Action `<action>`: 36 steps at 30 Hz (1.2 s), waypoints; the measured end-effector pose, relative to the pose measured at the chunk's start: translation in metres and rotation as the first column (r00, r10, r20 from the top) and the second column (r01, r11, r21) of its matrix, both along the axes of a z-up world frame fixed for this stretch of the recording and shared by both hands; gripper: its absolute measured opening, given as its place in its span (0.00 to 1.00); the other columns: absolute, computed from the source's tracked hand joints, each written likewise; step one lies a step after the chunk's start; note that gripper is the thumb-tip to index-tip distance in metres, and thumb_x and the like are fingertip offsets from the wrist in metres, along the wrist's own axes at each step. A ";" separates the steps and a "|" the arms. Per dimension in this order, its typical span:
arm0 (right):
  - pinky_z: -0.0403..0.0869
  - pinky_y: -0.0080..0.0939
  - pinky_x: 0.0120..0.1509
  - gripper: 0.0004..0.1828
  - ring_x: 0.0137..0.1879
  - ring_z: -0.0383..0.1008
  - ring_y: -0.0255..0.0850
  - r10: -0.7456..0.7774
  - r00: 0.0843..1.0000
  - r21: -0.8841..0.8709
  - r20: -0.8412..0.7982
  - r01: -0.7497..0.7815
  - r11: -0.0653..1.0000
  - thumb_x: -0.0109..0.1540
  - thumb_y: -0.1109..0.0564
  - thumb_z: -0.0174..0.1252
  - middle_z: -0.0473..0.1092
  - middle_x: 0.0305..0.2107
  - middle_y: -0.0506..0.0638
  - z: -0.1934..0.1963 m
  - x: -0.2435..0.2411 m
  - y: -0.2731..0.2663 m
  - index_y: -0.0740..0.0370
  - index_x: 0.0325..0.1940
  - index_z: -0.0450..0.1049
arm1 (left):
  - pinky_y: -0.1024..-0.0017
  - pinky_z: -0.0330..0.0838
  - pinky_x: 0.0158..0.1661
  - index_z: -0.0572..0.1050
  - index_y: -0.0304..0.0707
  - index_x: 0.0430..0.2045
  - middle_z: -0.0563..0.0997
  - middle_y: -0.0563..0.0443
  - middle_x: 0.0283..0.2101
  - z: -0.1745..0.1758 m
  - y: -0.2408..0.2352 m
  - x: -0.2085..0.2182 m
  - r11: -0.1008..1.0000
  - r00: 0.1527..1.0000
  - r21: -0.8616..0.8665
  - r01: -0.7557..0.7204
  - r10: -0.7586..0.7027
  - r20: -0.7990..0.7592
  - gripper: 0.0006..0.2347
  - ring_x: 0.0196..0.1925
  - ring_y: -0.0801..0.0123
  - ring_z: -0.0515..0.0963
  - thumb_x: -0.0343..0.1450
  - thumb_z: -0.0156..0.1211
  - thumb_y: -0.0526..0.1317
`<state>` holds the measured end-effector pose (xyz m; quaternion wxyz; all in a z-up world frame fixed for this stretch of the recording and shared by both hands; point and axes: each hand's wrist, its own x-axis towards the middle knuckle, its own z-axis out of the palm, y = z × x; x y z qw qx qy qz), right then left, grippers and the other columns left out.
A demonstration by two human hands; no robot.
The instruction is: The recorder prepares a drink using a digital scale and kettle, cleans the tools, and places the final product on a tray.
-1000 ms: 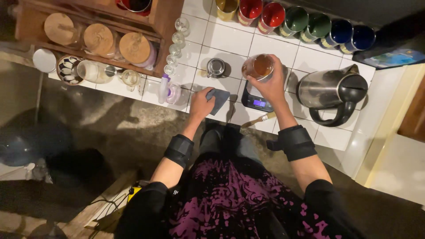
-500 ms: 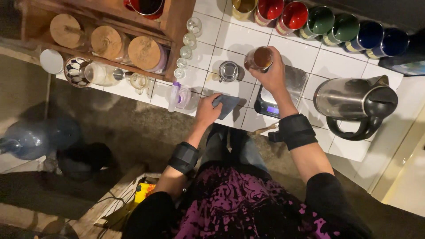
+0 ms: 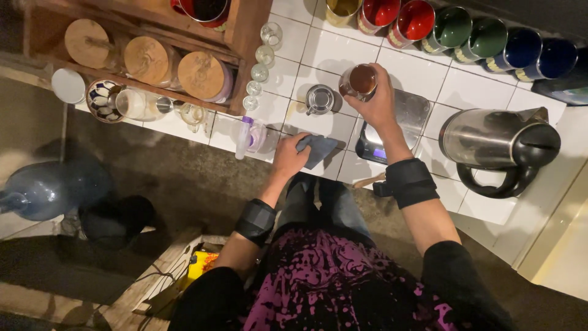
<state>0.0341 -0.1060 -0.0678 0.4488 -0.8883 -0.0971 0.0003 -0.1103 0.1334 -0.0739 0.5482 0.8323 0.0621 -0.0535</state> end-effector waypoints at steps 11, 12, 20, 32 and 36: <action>0.71 0.51 0.73 0.58 0.72 0.67 0.55 0.015 0.999 0.019 -0.049 -0.014 1.000 0.52 0.54 0.83 0.63 0.66 0.61 -0.009 -0.003 -0.006 0.60 0.76 0.53 | 0.63 0.78 0.43 0.80 0.33 0.44 0.84 0.35 0.38 -0.007 -0.002 -0.007 0.997 0.998 -0.067 0.023 -0.027 -0.061 0.13 0.42 0.49 0.86 0.66 0.62 0.33; 0.70 0.52 0.74 0.58 0.73 0.66 0.55 0.027 0.999 0.009 -0.039 -0.026 1.000 0.52 0.54 0.84 0.63 0.67 0.61 -0.009 -0.003 -0.006 0.61 0.76 0.53 | 0.64 0.78 0.43 0.80 0.33 0.45 0.84 0.35 0.38 -0.006 -0.002 -0.008 0.997 0.998 -0.077 0.023 -0.028 -0.063 0.13 0.42 0.49 0.86 0.66 0.62 0.33; 0.69 0.53 0.74 0.61 0.73 0.65 0.55 0.015 0.997 0.025 -0.073 -0.013 1.000 0.49 0.52 0.84 0.62 0.67 0.61 0.007 -0.007 -0.002 0.60 0.76 0.52 | 0.64 0.78 0.42 0.80 0.33 0.44 0.84 0.35 0.37 -0.007 -0.003 -0.009 0.997 0.999 -0.070 0.036 -0.037 -0.015 0.13 0.41 0.48 0.86 0.66 0.61 0.33; 0.73 0.45 0.66 0.41 0.66 0.73 0.44 -0.066 0.997 0.187 -0.048 0.074 0.980 0.61 0.56 0.74 0.72 0.59 0.53 0.029 -0.073 -0.037 0.60 0.74 0.61 | 0.66 0.78 0.42 0.79 0.33 0.42 0.85 0.38 0.36 0.004 -0.019 -0.007 0.983 0.992 -0.154 0.101 -0.088 0.085 0.11 0.40 0.54 0.86 0.66 0.59 0.30; 0.73 0.43 0.62 0.34 0.57 0.75 0.38 0.278 0.930 0.341 -0.241 -0.187 0.921 0.57 0.57 0.72 0.75 0.49 0.48 0.068 -0.104 -0.024 0.64 0.64 0.68 | 0.68 0.77 0.42 0.79 0.31 0.43 0.85 0.43 0.35 0.014 -0.039 0.001 0.947 0.988 -0.284 0.153 -0.145 0.047 0.12 0.38 0.65 0.84 0.67 0.58 0.29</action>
